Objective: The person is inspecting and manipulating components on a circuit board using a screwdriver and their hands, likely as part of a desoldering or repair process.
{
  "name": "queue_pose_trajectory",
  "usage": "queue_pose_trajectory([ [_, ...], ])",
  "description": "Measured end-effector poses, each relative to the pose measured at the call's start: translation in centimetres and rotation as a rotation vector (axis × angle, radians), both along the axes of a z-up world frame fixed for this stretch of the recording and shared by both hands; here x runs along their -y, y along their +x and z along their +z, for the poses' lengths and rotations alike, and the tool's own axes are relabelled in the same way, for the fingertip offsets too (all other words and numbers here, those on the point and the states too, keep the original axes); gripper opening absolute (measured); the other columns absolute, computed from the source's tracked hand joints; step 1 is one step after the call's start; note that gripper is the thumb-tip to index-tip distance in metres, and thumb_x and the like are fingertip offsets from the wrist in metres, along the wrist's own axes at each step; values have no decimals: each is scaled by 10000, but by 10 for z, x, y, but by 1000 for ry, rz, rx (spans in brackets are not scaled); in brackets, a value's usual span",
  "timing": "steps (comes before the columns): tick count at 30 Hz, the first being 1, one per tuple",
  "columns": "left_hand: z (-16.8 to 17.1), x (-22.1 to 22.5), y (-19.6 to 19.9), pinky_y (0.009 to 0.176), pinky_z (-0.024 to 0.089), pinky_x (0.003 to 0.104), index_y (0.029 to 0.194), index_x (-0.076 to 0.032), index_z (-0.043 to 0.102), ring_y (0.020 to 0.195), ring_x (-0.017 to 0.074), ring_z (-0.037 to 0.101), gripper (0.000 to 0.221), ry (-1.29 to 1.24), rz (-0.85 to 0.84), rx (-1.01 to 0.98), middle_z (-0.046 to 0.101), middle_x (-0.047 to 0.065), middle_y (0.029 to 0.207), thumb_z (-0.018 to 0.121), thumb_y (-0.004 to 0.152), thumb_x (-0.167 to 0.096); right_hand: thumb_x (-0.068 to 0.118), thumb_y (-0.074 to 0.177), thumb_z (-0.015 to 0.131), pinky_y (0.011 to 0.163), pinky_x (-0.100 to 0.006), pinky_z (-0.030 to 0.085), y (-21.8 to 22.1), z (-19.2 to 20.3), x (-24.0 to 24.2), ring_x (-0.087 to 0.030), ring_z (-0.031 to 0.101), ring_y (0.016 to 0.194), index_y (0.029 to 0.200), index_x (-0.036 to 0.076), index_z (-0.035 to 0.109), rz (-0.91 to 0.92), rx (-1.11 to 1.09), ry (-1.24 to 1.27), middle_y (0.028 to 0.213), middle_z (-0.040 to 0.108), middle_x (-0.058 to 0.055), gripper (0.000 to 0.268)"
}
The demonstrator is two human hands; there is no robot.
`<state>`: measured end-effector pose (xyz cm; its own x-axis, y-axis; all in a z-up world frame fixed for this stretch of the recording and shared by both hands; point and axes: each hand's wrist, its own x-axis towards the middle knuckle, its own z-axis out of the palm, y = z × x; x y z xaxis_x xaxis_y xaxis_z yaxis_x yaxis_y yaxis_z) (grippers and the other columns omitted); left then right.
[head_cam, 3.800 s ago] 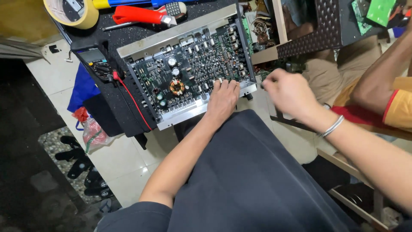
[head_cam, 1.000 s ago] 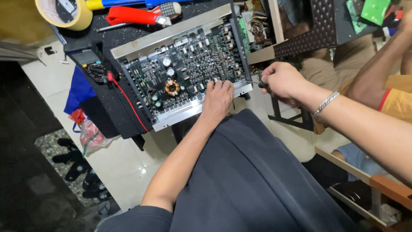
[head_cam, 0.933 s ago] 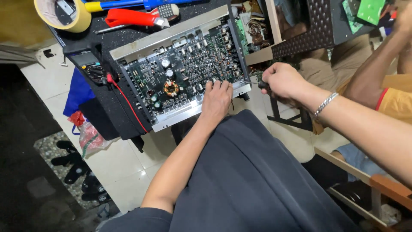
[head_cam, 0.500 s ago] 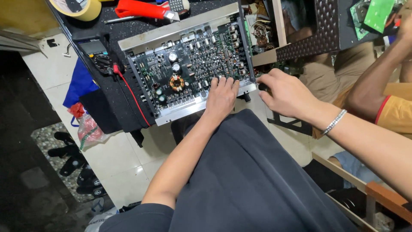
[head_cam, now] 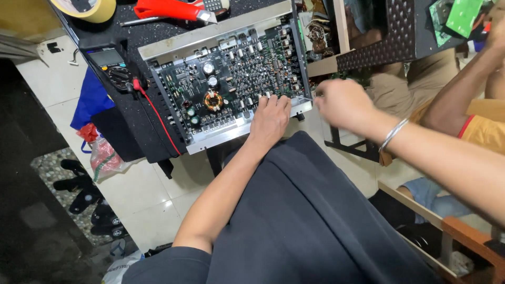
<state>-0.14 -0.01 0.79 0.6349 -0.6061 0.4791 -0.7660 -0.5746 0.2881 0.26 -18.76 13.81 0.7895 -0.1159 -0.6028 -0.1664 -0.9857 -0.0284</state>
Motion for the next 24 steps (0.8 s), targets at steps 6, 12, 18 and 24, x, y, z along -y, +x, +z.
queue_pose_trajectory([
  [6,1,-4,0,759,381,408,1000,-32,662,739,276,502,121,27,16,1,475,84,830,577,965,-111,292,879,649,516,-344,568,-2,-10,19,-208,717,558,937,138,741,-706,-102,278,655,723,-36,188],
  [12,-19,8,-4,684,364,416,1009,-37,673,700,284,480,119,0,55,51,459,85,797,589,932,-72,175,857,611,734,-347,522,-15,53,-22,-243,692,945,996,193,748,834,313,-212,965,707,-43,197],
  [18,-26,12,-6,613,350,412,947,-29,671,681,275,472,85,34,42,95,471,81,810,608,899,-61,111,921,589,481,-374,547,-22,29,-26,-261,695,631,966,19,683,862,449,-181,816,624,-95,139],
  [24,-40,14,-10,585,368,389,918,-63,674,721,260,513,88,93,19,95,499,65,845,607,869,-92,275,928,648,617,-476,586,-14,-21,16,-344,751,773,934,115,756,-488,-29,208,706,734,-81,192],
])
